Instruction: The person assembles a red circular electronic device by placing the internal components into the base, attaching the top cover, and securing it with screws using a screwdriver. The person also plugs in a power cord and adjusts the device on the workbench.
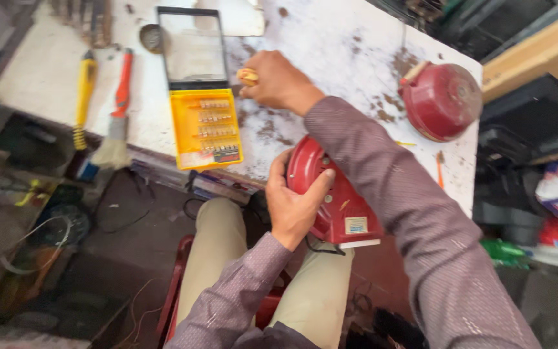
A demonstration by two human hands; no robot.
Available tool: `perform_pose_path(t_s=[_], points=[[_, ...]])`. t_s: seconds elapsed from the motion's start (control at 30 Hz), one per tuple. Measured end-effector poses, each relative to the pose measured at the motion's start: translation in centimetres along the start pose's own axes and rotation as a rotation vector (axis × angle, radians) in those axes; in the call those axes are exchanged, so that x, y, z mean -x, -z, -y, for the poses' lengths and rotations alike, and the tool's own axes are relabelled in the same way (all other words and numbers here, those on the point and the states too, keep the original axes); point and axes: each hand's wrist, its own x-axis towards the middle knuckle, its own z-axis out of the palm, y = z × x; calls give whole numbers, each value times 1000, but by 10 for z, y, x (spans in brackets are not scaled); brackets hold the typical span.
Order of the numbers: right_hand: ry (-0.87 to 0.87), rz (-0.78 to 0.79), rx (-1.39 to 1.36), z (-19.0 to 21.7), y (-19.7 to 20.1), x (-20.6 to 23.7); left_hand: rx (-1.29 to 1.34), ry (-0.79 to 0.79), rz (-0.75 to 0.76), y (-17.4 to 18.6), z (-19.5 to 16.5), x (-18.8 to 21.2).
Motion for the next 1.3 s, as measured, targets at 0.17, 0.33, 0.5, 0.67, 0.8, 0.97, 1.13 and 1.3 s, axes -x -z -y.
perform_pose_path(t_s=[0.17, 0.33, 0.5, 0.67, 0.8, 0.97, 1.13, 1.3], points=[[49, 26, 105, -6, -1, -3, 7, -25, 46, 6, 0, 6], [-5, -125, -234, -35, 49, 22, 73, -71, 109, 19, 2, 17], [-281, -367, -528, -42, 121, 124, 81, -88, 165, 26, 6, 21], [-503, -508, -793, -41, 128, 218, 79, -102, 170, 25, 13, 23], [-490, -609, -935, -45, 106, 279, 56, -139, 175, 24, 16, 25], [-588, -742, -951, -46, 57, 343, 18, -78, 116, 15, 14, 28], [-557, -758, -855, -41, 9, 375, -17, -57, 94, 2, 10, 26], [-583, -853, -790, -36, -8, 382, 49, 27, 71, -7, 8, 26]])
